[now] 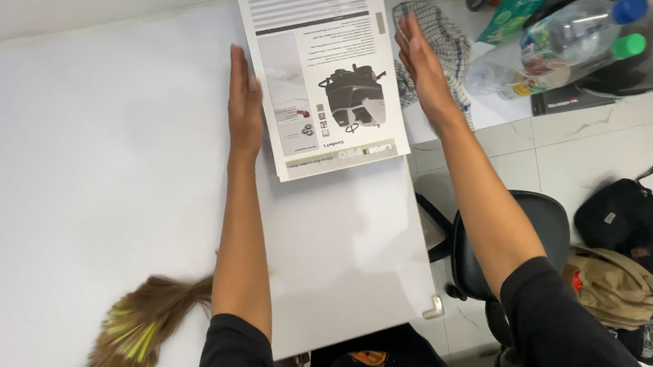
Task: The person moves a stack of papers to the side, wipes the white table surface with a cloth, and then sweeps the table with a small broom. The person then places the stack of papers back onto the cleaned table.
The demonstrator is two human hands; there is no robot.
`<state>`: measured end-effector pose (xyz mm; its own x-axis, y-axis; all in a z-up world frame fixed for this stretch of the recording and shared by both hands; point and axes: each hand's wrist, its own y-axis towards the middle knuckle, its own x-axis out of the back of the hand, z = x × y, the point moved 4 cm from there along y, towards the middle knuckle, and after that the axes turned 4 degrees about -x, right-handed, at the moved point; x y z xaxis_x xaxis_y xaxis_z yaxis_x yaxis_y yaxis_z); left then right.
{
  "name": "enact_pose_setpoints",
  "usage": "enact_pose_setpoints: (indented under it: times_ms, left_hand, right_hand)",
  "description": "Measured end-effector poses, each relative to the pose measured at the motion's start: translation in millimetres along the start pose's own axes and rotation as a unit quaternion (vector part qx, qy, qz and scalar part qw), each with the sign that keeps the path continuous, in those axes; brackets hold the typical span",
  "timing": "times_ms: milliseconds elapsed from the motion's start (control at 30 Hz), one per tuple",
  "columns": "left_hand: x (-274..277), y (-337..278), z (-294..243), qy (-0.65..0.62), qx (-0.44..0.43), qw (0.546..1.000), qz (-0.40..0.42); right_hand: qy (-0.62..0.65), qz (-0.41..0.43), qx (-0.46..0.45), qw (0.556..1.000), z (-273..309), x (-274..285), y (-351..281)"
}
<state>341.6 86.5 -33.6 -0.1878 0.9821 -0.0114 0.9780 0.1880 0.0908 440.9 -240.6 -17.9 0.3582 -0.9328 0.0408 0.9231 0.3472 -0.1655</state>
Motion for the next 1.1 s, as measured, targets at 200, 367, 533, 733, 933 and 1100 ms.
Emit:
enact_pose_setpoints:
  times_ms: [200,367,533,733,933,1100]
  left_hand:
    - [-10,63,37,-0.033,-0.075,0.995,-0.052]
    - [-13,54,27,0.035,-0.049,0.998,-0.037]
    - [-13,52,26,0.072,-0.057,0.995,-0.038]
    - [-15,51,26,0.143,-0.114,0.982,-0.039]
    - [-14,55,16,-0.003,-0.057,0.998,-0.02]
    - [-12,54,9,-0.072,0.023,0.997,0.009]
  right_hand:
    - [0.071,0.019,0.111,0.991,-55,2,116]
    - [-0.071,-0.145,0.131,0.978,-116,45,138]
    - [-0.168,-0.171,0.139,0.961,-134,56,136]
    - [0.035,-0.077,0.123,0.989,-127,46,129]
    - [-0.071,-0.113,0.138,0.981,-108,44,124]
    - [-0.3,-0.114,0.12,0.94,31,-31,41]
